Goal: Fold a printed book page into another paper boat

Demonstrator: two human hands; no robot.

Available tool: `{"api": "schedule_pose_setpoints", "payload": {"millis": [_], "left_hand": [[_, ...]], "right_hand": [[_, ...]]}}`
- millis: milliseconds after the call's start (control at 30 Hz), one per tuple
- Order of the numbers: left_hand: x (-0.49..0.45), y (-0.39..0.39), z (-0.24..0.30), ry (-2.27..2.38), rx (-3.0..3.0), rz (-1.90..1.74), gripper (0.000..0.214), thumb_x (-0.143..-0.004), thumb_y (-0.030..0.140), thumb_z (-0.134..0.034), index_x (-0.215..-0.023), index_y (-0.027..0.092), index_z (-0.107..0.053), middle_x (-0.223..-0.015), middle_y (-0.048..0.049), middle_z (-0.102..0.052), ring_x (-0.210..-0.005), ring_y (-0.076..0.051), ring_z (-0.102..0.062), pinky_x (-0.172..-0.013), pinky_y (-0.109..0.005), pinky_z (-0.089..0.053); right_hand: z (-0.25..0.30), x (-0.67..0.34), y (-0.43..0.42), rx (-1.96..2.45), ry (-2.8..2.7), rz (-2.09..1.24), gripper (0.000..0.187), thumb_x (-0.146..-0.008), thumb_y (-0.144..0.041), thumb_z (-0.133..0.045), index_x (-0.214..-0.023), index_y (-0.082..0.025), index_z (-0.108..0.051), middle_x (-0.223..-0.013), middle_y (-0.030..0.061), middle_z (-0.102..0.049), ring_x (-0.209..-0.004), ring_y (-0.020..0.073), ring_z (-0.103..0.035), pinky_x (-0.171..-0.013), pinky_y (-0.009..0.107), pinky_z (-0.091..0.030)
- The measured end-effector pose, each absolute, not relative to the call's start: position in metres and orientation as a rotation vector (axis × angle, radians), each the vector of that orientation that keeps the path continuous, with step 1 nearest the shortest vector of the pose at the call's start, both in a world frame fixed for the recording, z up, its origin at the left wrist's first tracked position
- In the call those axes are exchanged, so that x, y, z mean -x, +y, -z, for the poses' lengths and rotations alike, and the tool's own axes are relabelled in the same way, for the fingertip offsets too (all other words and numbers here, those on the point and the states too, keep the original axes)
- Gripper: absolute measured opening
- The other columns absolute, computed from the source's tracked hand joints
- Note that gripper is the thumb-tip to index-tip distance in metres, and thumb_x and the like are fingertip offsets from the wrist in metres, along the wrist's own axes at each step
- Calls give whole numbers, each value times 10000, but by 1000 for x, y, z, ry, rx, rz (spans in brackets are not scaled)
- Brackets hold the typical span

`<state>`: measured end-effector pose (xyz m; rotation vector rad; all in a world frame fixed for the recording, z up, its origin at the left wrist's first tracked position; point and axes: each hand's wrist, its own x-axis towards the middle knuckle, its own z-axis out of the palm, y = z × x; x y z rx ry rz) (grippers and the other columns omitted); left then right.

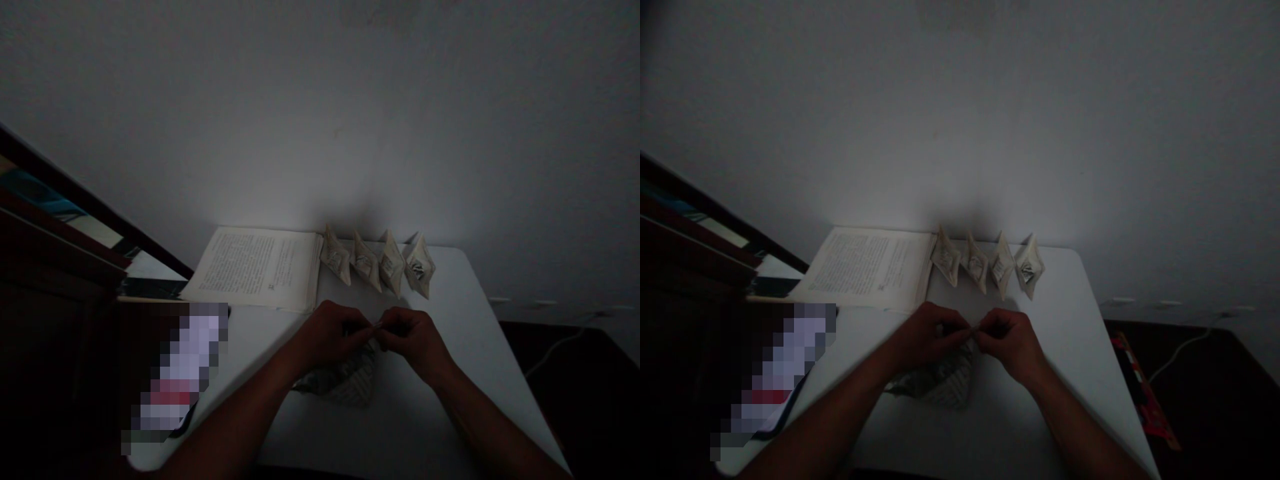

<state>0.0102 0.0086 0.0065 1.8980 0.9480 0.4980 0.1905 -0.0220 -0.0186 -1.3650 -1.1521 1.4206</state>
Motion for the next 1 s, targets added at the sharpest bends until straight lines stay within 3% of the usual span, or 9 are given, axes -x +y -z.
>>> {"api": "schedule_pose_setpoints", "payload": {"millis": [533, 833, 1000], "left_hand": [[-12, 12, 8, 997, -1413, -560, 173, -633, 266, -712, -727, 120, -710, -633, -12, -659, -573, -114, -563, -553, -221, -412], [-10, 14, 10, 941, -1409, -524, 220, -671, 339, -688, -695, 120, -690, -587, 4, -613, -540, -95, -516, -533, -214, -378], [-9, 16, 14, 912, -1342, -620, 231, -684, 347, -675, -657, 118, -667, -552, 18, -565, -531, -86, -486, -532, -211, -369]], "right_hand": [[16, -192, -22, 1327, -1280, -1343, 197, -677, -373, -685, -677, -178, -657, -533, -2, -607, -507, 135, -553, -513, 263, -451], [15, -191, -22, 1368, -1326, -1317, 228, -710, -411, -650, -671, -186, -651, -540, -1, -610, -515, 138, -561, -522, 259, -456], [17, -195, -23, 1276, -1315, -1467, 273, -725, -442, -636, -716, -171, -677, -592, 17, -643, -568, 156, -591, -582, 281, -476]]}}
